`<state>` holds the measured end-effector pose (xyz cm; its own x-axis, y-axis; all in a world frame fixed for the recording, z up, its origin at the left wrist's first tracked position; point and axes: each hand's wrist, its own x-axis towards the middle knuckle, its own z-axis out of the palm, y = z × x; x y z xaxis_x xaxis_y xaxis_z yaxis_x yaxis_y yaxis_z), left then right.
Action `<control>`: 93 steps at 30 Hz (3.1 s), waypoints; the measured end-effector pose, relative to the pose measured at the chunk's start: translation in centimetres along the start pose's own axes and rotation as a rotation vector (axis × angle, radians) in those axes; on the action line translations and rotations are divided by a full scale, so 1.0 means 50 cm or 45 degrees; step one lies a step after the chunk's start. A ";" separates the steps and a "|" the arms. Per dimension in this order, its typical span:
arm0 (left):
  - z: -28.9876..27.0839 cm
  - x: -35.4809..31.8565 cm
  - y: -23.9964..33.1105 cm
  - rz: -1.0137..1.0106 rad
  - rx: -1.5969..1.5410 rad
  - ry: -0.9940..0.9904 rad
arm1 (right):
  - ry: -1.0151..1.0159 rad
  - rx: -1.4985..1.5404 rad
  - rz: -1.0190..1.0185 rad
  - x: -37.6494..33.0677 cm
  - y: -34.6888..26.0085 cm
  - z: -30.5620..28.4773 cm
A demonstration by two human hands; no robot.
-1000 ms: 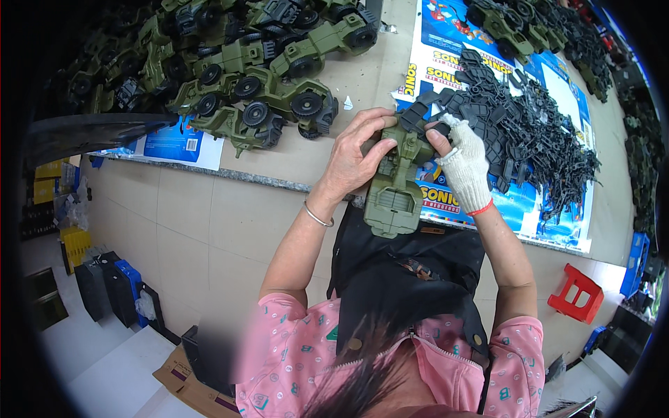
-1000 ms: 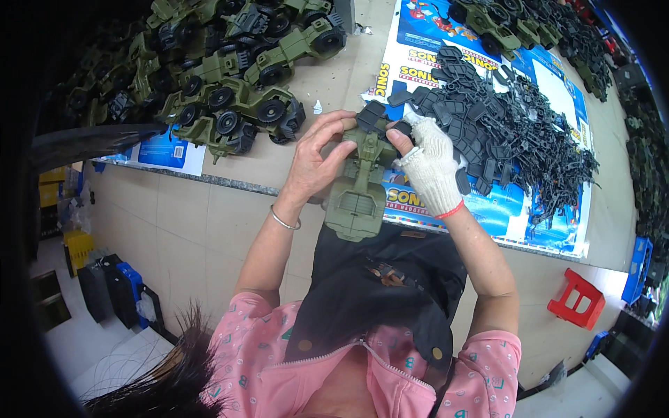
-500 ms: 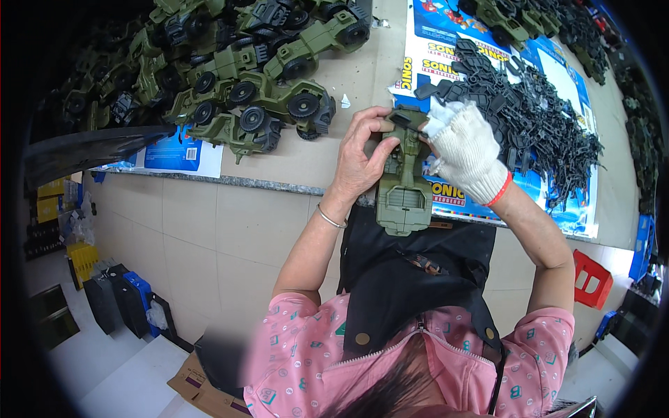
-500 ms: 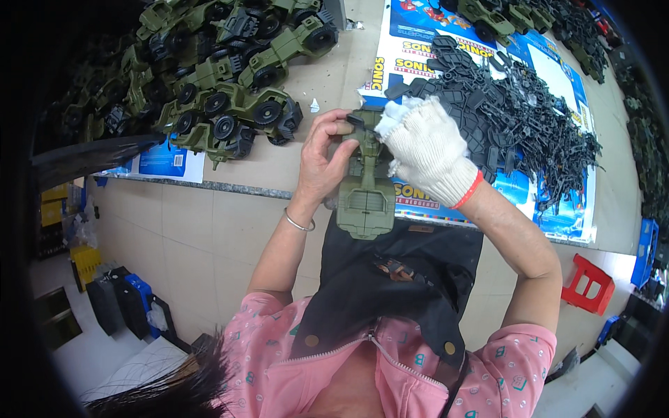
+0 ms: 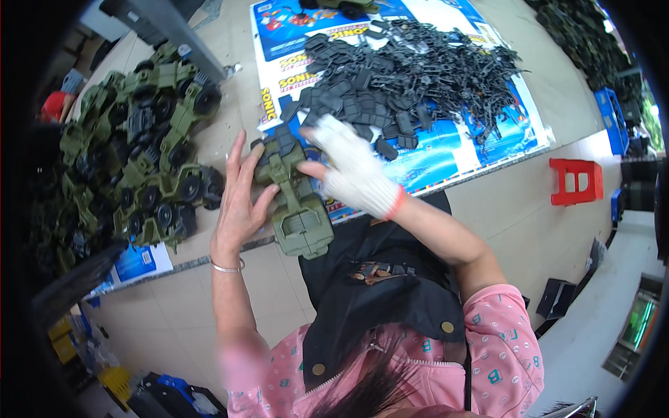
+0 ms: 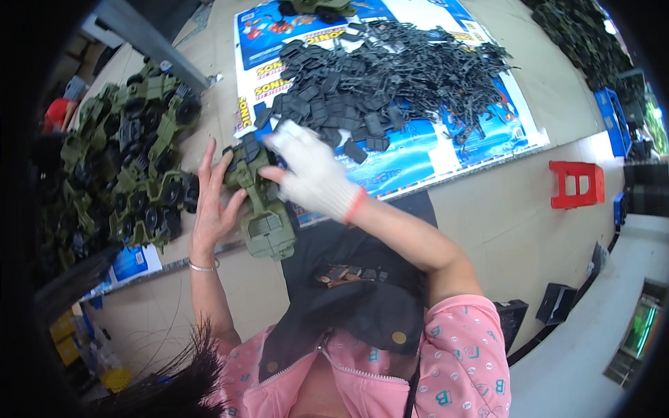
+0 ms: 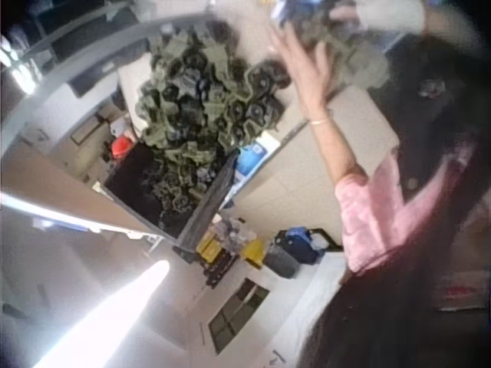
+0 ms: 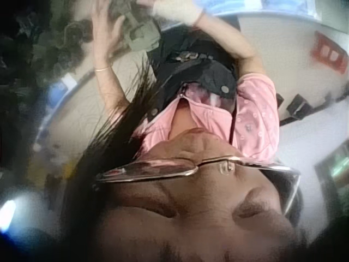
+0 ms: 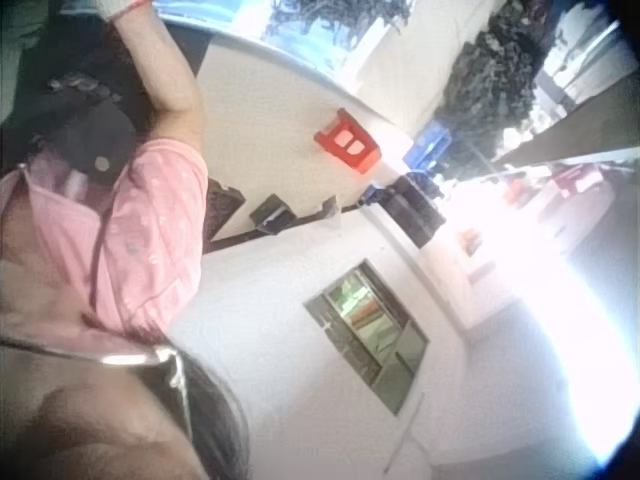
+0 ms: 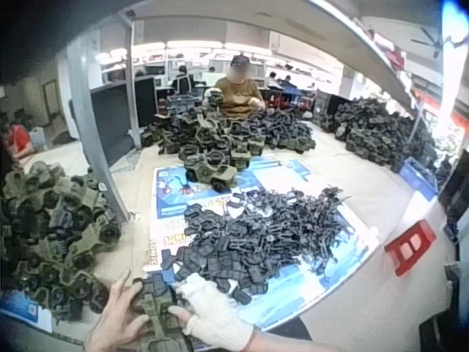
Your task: Assembling small plastic toy military vehicles by attaching black components to the green chassis.
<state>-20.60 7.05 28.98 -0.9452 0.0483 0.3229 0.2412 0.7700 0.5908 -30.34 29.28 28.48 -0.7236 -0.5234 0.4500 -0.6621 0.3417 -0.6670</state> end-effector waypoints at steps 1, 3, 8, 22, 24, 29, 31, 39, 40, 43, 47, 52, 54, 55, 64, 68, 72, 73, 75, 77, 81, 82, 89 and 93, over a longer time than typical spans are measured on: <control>0.000 -0.007 -0.004 0.015 0.001 -0.003 | -0.007 -0.030 0.004 -0.023 -0.001 -0.044; 0.019 -0.018 -0.006 -0.017 0.119 0.001 | -0.073 -0.365 -0.084 -0.097 0.099 -0.143; 0.055 -0.022 0.031 -0.079 0.132 0.140 | 0.066 -1.007 0.183 -0.087 0.209 -0.337; 0.125 -0.027 0.040 -0.113 0.012 0.539 | -0.125 -0.280 0.709 -0.032 0.095 -0.306; 0.148 -0.021 0.046 -0.069 0.037 0.613 | -0.265 0.292 0.652 -0.028 0.064 -0.249; 0.155 -0.032 0.055 -0.107 0.029 0.671 | -0.481 0.918 0.746 0.037 -0.002 -0.125; 0.150 -0.033 0.053 -0.092 0.029 0.655 | -0.631 0.938 0.768 0.071 -0.025 -0.111; 0.156 -0.028 0.047 -0.084 0.015 0.707 | -0.838 0.575 0.742 0.113 -0.043 -0.086; 0.156 -0.029 0.046 -0.089 0.008 0.712 | -0.837 0.571 0.747 0.114 -0.044 -0.088; 0.152 -0.034 0.042 -0.089 0.013 0.687 | -0.804 0.779 0.865 0.120 -0.043 -0.096; 0.154 -0.028 0.039 -0.048 0.000 0.692 | -0.833 0.520 0.654 0.128 -0.057 -0.090; 0.157 -0.027 0.038 -0.044 -0.022 0.696 | -0.868 0.462 0.739 0.130 -0.054 -0.086; 0.156 -0.029 0.041 -0.037 -0.029 0.690 | -0.881 0.496 0.840 0.125 -0.057 -0.094; 0.155 -0.029 0.041 -0.030 -0.031 0.684 | -0.878 0.492 0.841 0.135 -0.063 -0.100; 0.158 -0.024 0.040 -0.223 -0.595 0.716 | -0.797 -0.620 -0.555 0.173 -0.084 0.032; 0.151 -0.035 0.034 -0.252 -0.506 0.570 | -1.177 -0.639 -0.559 0.198 -0.129 0.020; 0.162 -0.035 0.029 -0.226 -0.463 0.552 | -1.456 -0.866 -0.302 0.213 -0.132 0.039; 0.163 -0.037 0.030 -0.230 -0.445 0.553 | -1.463 -0.860 -0.300 0.210 -0.136 0.036; 0.164 -0.036 0.028 -0.206 -0.440 0.556 | -1.257 -0.844 -0.552 0.211 -0.147 0.022; 0.160 -0.029 0.032 -0.181 -0.430 0.560 | -1.389 -0.696 -0.306 0.228 -0.128 0.034; 0.151 -0.017 0.046 -0.299 -0.478 0.607 | -0.997 -0.524 -0.400 0.198 -0.112 0.011; 0.144 -0.024 0.054 -0.406 -0.528 0.666 | -0.840 -0.570 -0.410 0.193 -0.110 -0.002; 0.028 0.068 0.117 -0.246 -0.356 0.741 | -0.705 0.012 0.121 0.112 -0.095 -0.207; 0.021 0.088 0.122 -0.059 -0.163 0.666 | -0.377 0.309 0.631 0.152 0.083 -0.242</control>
<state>-23.52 12.63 33.24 -0.7274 -0.3324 0.6003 0.2577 0.6785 0.6879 -40.95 36.15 36.31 -0.8254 -0.5541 -0.1080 -0.1733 0.4308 -0.8857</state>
